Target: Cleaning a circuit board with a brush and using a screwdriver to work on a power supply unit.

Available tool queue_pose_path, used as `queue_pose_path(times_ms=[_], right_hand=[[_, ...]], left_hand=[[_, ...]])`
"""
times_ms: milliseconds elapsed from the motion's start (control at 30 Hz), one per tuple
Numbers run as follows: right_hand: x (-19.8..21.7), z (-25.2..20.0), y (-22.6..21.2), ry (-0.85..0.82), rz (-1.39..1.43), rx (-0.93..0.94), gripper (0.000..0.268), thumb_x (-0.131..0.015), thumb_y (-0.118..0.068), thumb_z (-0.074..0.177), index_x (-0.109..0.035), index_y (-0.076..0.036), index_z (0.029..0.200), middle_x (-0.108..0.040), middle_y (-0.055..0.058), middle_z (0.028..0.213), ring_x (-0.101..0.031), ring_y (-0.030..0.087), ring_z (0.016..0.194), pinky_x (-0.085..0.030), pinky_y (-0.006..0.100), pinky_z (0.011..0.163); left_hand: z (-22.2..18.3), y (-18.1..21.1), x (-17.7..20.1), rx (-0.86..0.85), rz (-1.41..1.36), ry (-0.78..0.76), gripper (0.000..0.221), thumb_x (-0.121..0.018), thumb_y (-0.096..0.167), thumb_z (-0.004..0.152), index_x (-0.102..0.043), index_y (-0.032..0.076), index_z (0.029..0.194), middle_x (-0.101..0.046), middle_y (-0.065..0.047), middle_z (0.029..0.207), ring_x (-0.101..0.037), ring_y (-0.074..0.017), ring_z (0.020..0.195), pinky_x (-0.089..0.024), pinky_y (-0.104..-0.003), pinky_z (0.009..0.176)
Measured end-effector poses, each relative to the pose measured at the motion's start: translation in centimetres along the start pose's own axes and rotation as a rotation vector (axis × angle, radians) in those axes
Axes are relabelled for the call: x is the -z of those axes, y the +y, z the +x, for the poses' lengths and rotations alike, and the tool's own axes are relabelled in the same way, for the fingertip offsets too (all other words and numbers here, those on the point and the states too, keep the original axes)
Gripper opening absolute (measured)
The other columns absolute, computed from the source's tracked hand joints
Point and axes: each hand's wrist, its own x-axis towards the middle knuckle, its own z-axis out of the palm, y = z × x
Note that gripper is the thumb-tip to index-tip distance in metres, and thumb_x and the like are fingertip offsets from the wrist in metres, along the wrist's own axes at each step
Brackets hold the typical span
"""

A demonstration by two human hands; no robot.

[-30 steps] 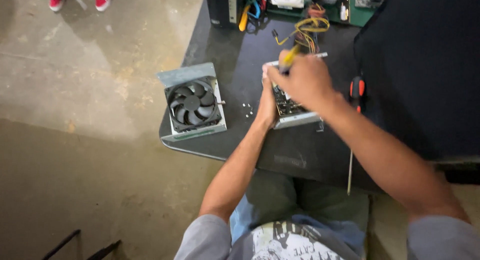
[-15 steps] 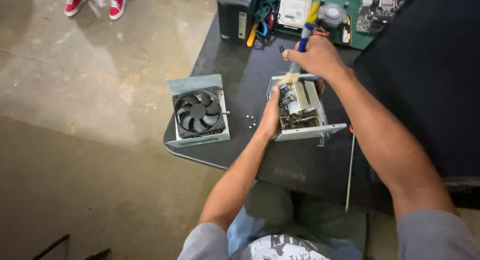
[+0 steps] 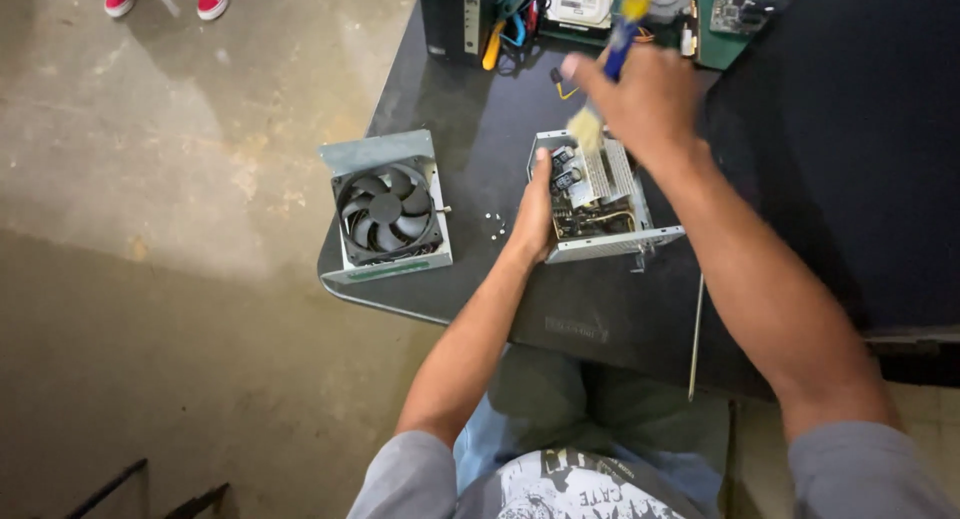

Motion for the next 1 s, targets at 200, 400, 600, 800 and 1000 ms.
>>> queue_pose_path(times_ms=[200, 400, 600, 800, 1000], right_hand=[[4.1, -2.0, 1.7, -0.623, 0.365, -0.239, 0.050, -0.084, -0.049, 0.092, -0.071, -0.005, 0.076, -0.061, 0.015, 0.052, -0.057, 0.027, 0.039, -0.046, 0.038, 0.049], [5.8, -3.9, 0.0, -0.397, 0.573, -0.247, 0.028, -0.068, -0.031, 0.106, -0.079, -0.005, 0.103, -0.069, 0.018, 0.065, -0.065, 0.021, 0.048, -0.049, 0.031, 0.047], [6.0, -5.5, 0.4, -0.257, 0.467, -0.231, 0.029, -0.077, -0.047, 0.107, -0.083, -0.020, 0.100, -0.068, 0.009, 0.062, -0.071, 0.022, 0.058, -0.052, 0.036, 0.057], [3.0, -6.8, -3.9, -0.253, -0.114, -0.037, 0.037, -0.068, -0.056, 0.104, -0.083, -0.022, 0.110, -0.075, 0.025, 0.086, -0.079, 0.047, 0.085, -0.062, 0.054, 0.077], [-3.9, -4.2, -4.3, -0.160, -0.209, 0.132, 0.036, -0.066, -0.050, 0.096, -0.075, -0.018, 0.107, -0.079, 0.017, 0.084, -0.081, 0.046, 0.085, -0.063, 0.063, 0.073]], left_hand=[[-4.3, 4.0, -5.0, 0.085, 0.073, 0.100, 0.105, -0.053, 0.071, 0.102, -0.026, -0.002, 0.173, -0.033, -0.035, 0.172, -0.045, -0.0505, 0.152, -0.045, -0.069, 0.118], [-4.8, 4.2, -5.1, 0.098, 0.072, 0.094, 0.109, -0.055, 0.072, 0.101, -0.019, 0.001, 0.175, -0.023, -0.033, 0.178, -0.037, -0.0518, 0.156, -0.042, -0.069, 0.120], [-5.3, 4.5, -5.3, 0.086, 0.087, 0.073, 0.107, -0.054, 0.072, 0.102, -0.019, 0.003, 0.175, -0.021, -0.032, 0.178, -0.035, -0.0525, 0.156, -0.040, -0.071, 0.121], [-3.8, 3.1, -4.0, 0.087, 0.078, 0.113, 0.101, -0.056, 0.071, 0.104, -0.026, 0.006, 0.175, -0.030, -0.032, 0.175, -0.043, -0.0530, 0.153, -0.045, -0.073, 0.116], [-0.8, 1.1, -1.7, 0.018, 0.181, 0.099, 0.093, -0.053, 0.068, 0.108, -0.034, 0.000, 0.170, -0.039, -0.034, 0.170, -0.048, -0.0518, 0.149, -0.048, -0.071, 0.114]])
